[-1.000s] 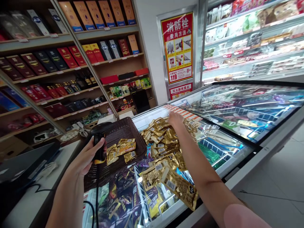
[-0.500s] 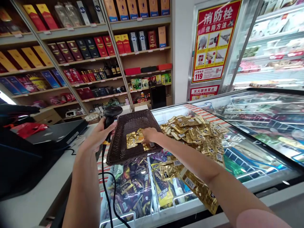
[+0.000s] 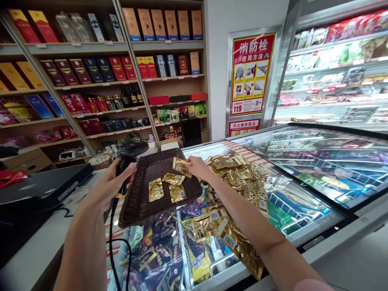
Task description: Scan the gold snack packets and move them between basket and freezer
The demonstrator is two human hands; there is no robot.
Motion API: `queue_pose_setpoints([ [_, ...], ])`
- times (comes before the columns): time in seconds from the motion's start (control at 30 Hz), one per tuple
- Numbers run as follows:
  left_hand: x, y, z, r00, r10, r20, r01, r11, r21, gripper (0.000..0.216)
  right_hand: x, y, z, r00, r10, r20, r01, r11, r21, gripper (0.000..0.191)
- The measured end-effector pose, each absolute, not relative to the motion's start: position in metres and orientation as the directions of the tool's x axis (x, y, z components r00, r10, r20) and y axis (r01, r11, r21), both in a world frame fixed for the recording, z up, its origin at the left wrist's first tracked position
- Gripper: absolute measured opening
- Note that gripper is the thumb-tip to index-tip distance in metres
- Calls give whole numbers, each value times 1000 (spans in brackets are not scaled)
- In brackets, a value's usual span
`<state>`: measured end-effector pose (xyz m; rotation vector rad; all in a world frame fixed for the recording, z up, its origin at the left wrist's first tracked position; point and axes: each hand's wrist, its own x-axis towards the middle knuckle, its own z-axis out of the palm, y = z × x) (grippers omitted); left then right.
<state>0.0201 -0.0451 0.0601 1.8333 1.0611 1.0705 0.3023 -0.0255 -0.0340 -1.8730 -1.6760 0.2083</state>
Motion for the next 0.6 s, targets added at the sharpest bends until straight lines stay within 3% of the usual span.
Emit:
queue_pose_setpoints([
  [0.17, 37, -53, 61, 242, 920, 309, 162, -352, 922, 44, 343, -48, -24, 275, 949, 152, 540, -22, -841, 19],
  [0.4, 76, -64, 44, 292, 932, 216, 63, -244, 968, 45, 377, -71, 1, 476, 833, 281, 697, -162, -699, 11],
  [0.6, 101, -70, 27, 385, 915, 123, 123, -183, 975, 46, 391, -85, 13, 528, 818, 227, 615, -183, -767, 11],
])
